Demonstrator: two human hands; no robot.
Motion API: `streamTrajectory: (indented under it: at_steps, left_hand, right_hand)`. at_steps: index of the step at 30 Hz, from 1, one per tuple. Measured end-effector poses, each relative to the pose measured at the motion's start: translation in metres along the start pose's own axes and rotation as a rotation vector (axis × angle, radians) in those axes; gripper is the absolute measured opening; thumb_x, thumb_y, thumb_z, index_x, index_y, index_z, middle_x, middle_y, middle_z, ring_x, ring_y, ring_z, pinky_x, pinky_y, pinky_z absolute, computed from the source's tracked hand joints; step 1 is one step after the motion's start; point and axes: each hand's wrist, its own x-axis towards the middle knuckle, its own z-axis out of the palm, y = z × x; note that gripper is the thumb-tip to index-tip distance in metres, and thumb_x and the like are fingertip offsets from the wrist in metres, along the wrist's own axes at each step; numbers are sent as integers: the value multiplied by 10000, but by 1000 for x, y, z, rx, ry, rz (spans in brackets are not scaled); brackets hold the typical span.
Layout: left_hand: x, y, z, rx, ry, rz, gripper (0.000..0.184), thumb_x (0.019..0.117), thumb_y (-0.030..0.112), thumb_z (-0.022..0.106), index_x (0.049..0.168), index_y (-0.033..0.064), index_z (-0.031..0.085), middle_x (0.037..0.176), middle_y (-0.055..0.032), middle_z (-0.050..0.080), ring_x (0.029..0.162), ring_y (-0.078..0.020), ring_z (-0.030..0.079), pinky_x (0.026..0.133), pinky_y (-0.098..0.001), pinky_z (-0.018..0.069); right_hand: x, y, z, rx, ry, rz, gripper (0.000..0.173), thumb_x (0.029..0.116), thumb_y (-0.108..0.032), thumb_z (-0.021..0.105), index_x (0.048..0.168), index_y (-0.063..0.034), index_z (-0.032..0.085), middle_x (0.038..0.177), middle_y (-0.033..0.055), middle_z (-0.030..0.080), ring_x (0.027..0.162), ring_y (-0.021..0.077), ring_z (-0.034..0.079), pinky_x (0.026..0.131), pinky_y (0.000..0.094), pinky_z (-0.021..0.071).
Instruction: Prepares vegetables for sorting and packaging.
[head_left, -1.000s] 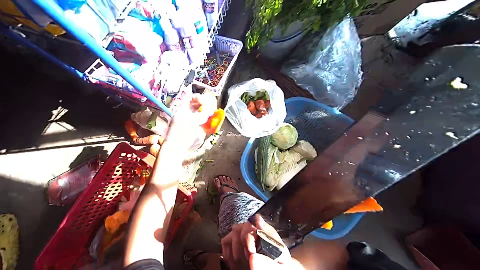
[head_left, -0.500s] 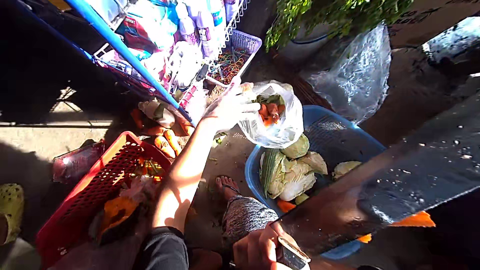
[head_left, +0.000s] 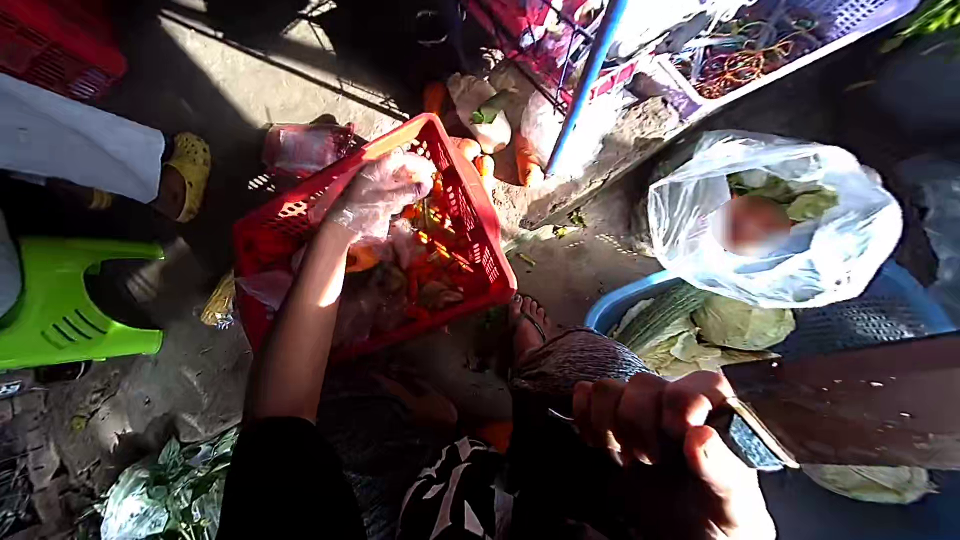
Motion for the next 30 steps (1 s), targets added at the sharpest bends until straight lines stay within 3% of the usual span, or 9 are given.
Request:
streamTrajectory:
  at_steps: [2, 3, 6, 11, 14, 17, 22, 26, 30]
  left_hand:
    - [-14, -49, -4, 397, 40, -24, 328, 915, 136, 736, 1222, 37, 677, 1166, -116, 700, 1040, -161, 669, 936, -349, 540]
    - [-18, -87, -2, 593, 30, 68, 324, 919, 225, 727, 1200, 65, 702, 1154, -133, 713, 1074, -215, 677, 972, -410, 537]
    - [-17, -120, 27, 817, -194, -108, 324, 962, 241, 684, 1231, 60, 706, 1258, -209, 671, 1261, -380, 583, 1114, -577, 390]
    - [0, -145, 60, 989, -298, -453, 444, 860, 433, 743, 1206, 159, 695, 1234, -150, 678, 1218, -383, 602, 977, -680, 457]
    - [7, -143, 64, 1076, -290, -554, 632, 781, 532, 791, 1283, 169, 664, 1346, -220, 602, 1288, -469, 519, 964, -740, 424]
    - [9, -144, 65, 1089, -314, -573, 608, 790, 533, 786, 1247, 146, 682, 1368, -253, 568, 1301, -479, 500, 960, -738, 420]
    - [6, -148, 67, 1029, -317, -526, 489, 815, 456, 777, 1161, 119, 696, 1257, -182, 647, 1238, -397, 570, 968, -678, 441]
    - [4, -149, 74, 1027, -307, -489, 510, 852, 402, 753, 1252, 103, 648, 1258, -180, 654, 1223, -394, 590, 999, -660, 438]
    - [3, -147, 78, 1074, -374, -459, 353, 889, 349, 718, 1171, 138, 697, 1221, -172, 668, 1200, -401, 595, 940, -673, 457]
  right_hand:
    - [2, 4, 5, -28, -4, 28, 154, 1060, -328, 541, 1091, -222, 649, 754, -95, 624, 704, 30, 629, 728, 216, 547]
    - [3, 7, 7, -34, -4, 37, 156, 1062, -328, 540, 1087, -218, 648, 755, -92, 626, 706, 29, 629, 723, 213, 543]
    - [4, 13, 14, -38, 10, 47, 139, 1056, -309, 551, 1081, -213, 648, 748, -87, 620, 694, 28, 621, 704, 204, 534]
    - [8, 20, 18, -60, 12, 57, 121, 1048, -297, 568, 1062, -201, 640, 734, -80, 613, 683, 34, 618, 689, 206, 531]
    - [7, 21, 18, -51, 14, 65, 105, 1044, -280, 575, 1053, -192, 633, 731, -71, 600, 679, 44, 613, 682, 214, 530]
    - [8, 24, 20, -29, 12, 70, 105, 1039, -274, 582, 1038, -184, 635, 730, -72, 611, 684, 44, 626, 684, 212, 535]
    - [6, 24, 21, -23, -6, 77, 100, 1037, -280, 587, 1033, -182, 607, 719, -74, 576, 667, 35, 601, 667, 204, 522]
    - [5, 22, 20, -11, -14, 93, 91, 1042, -268, 581, 1057, -185, 615, 742, -74, 591, 694, 36, 608, 692, 205, 526]
    - [4, 22, 20, -5, -6, 98, 85, 1040, -266, 584, 1043, -186, 610, 741, -75, 589, 701, 35, 611, 696, 205, 525]
